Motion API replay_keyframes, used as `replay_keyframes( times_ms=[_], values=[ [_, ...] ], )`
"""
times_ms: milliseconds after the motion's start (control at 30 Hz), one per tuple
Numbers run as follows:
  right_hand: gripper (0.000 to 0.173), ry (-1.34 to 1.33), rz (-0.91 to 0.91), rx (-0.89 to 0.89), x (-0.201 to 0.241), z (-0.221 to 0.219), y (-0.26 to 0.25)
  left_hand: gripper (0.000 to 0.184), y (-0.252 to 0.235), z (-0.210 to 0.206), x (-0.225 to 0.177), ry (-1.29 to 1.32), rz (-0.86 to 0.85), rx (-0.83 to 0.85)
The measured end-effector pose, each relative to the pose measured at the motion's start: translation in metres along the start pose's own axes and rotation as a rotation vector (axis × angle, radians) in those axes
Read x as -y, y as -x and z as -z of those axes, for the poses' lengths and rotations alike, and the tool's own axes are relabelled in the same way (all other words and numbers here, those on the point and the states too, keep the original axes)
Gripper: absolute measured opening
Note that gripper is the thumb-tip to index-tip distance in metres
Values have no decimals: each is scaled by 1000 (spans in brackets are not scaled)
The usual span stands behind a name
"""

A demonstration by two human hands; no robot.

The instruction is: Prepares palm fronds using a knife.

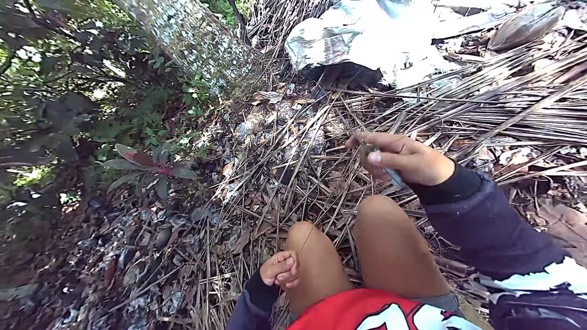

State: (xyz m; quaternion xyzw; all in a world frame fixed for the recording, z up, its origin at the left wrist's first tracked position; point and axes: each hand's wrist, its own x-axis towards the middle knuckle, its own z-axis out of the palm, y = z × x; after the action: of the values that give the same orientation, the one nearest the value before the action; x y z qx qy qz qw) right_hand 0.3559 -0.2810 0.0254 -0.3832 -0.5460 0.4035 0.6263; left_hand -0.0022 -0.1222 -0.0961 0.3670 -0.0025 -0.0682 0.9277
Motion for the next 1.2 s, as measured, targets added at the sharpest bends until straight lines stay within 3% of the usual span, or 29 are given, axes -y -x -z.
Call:
replay_keyframes(
  times_ms=[333, 600, 767, 867, 900, 967, 1033, 1100, 1200],
  values=[
    [33, -28, -14, -15, 11, 14, -4, 18, 22, 11, 6, 20, 6, 36],
    [33, 27, 100, -24, 24, 31, -5, 19, 37, 16, 10, -3, 1, 38],
    [29, -9, 216, -269, 47, 56, 1, 19, 42, 17, 11, -3, -35, -11],
    [41, 144, 123, -440, 39, 33, 14, 16, 28, -3, 5, -148, -101, -263],
    [52, 197, 13, -406, 25, 10, 18, 15, 19, -14, 2, -220, -127, -358],
    [67, 201, -249, -165, -14, -39, 26, 14, 0, -38, -6, -392, -163, -504],
    [64, 151, -391, 61, -43, -80, 27, 14, -17, -60, -12, -572, -192, -603],
    [51, 0, -380, 168, -53, -95, 21, 15, -25, -76, -15, -737, -237, -655],
    [40, -160, -166, 122, -41, -72, 5, 33, -9, -69, -8, -1155, -350, -654]
  ],
)
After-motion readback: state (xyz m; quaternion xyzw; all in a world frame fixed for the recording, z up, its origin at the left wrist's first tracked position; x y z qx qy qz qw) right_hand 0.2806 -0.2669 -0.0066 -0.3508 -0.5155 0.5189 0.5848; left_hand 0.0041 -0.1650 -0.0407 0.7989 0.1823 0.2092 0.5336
